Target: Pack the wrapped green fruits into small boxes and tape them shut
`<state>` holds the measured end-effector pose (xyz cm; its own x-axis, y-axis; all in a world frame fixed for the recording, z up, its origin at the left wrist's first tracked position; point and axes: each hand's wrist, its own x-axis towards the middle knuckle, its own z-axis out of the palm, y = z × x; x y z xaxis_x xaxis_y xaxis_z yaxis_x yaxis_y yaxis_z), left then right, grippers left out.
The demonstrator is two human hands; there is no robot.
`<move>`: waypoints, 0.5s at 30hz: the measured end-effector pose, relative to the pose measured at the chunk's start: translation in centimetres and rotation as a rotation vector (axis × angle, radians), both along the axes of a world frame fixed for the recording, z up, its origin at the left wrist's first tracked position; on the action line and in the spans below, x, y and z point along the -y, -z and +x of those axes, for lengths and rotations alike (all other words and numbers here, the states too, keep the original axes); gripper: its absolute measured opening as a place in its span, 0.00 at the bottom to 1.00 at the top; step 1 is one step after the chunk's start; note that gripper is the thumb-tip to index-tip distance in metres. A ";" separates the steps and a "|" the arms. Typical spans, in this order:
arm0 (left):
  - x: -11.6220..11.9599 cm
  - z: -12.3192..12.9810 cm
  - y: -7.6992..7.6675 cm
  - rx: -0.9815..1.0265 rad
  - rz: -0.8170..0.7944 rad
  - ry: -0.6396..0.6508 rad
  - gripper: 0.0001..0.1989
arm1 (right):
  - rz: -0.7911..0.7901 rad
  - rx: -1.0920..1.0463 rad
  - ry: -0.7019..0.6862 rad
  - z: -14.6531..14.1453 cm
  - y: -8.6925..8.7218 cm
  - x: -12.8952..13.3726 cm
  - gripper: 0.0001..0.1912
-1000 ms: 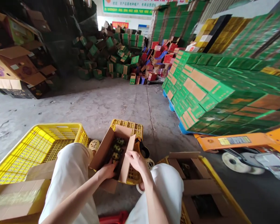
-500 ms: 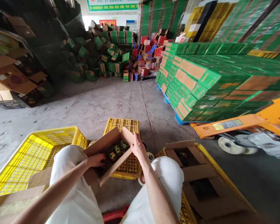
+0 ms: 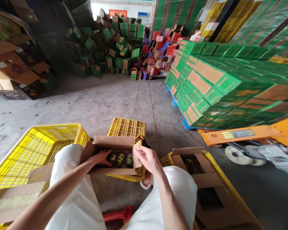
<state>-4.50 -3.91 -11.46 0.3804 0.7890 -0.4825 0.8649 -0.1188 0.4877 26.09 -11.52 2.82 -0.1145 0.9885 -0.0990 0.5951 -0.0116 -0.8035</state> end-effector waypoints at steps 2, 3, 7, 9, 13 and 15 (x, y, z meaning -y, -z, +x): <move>-0.3 0.4 0.5 -0.079 -0.038 0.093 0.55 | 0.004 0.022 -0.226 -2.0 -0.4 -1.6 0.14; -0.7 0.8 0.7 -0.106 -0.049 0.116 0.57 | -0.014 0.126 -0.309 -3.1 -0.3 -2.6 0.14; -3.6 3.0 1.4 -0.132 -0.041 0.170 0.55 | -0.211 0.592 -0.500 -6.2 2.5 -6.6 0.21; -5.0 3.8 1.7 -0.139 -0.039 0.188 0.52 | -0.285 0.684 -0.474 -6.4 4.7 -7.7 0.26; -5.6 5.0 2.7 -0.154 -0.052 0.179 0.56 | -0.379 0.770 -0.424 -5.8 8.9 -7.7 0.42; -5.1 5.5 3.2 -0.148 -0.046 0.121 0.52 | -0.403 0.778 -0.420 -5.7 10.6 -7.2 0.47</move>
